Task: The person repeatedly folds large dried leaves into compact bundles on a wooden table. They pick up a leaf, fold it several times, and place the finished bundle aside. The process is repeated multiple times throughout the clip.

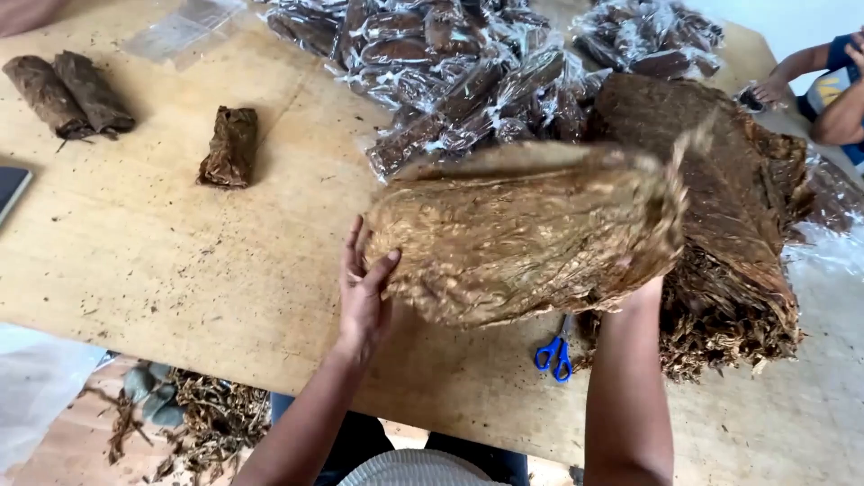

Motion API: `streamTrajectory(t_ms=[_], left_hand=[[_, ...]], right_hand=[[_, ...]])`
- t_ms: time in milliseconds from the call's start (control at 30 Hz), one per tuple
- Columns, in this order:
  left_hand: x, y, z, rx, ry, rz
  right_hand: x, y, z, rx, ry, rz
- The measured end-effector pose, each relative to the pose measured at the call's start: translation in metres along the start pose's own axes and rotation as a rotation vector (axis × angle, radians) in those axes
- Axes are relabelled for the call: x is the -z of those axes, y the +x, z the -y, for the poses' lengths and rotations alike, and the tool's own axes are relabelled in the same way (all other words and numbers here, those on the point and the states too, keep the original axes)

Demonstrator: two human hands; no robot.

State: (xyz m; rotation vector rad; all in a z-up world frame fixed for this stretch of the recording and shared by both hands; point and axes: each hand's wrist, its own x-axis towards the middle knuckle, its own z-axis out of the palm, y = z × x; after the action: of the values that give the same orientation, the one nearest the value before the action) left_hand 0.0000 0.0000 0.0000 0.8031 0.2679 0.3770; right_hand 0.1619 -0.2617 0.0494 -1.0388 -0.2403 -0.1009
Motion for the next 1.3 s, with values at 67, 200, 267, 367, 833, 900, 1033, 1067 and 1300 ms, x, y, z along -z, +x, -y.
streamTrajectory(t_ms=[67, 200, 267, 367, 833, 900, 1033, 1067, 1300], left_hand=[[0.02, 0.01, 0.016, -0.228, -0.014, -0.038], [0.045, -0.006, 0.015, -0.39, 0.279, -0.064], [0.066, -0.014, 0.023, -0.31, 0.31, -0.128], [0.089, -0.028, 0.02, -0.155, 0.303, -0.197], [0.093, -0.052, -0.03, 0.291, 0.071, 0.203], [0.083, -0.028, -0.026, 0.229, 0.033, 0.217], [0.045, 0.025, -0.028, -0.168, 0.18, 0.548], [0.042, 0.038, -0.019, -0.17, 0.178, 0.545], [0.043, 0.046, 0.03, -0.675, 1.285, 0.782]], right_hand=[[0.045, -0.027, -0.03, -0.098, 0.083, -0.085], [0.119, -0.057, -0.086, -0.37, 0.327, -0.358], [0.138, -0.065, -0.105, -0.469, 0.403, -0.452], [0.131, -0.084, -0.115, -0.536, 0.186, -0.313], [0.147, -0.138, -0.073, -0.495, -0.434, -0.281], [0.097, -0.127, -0.047, -0.442, -0.258, -0.189], [0.071, -0.095, -0.051, -0.389, 0.138, -0.26], [0.063, -0.086, -0.056, -0.391, 0.135, -0.258], [0.02, -0.08, -0.095, -0.024, -0.4, -0.105]])
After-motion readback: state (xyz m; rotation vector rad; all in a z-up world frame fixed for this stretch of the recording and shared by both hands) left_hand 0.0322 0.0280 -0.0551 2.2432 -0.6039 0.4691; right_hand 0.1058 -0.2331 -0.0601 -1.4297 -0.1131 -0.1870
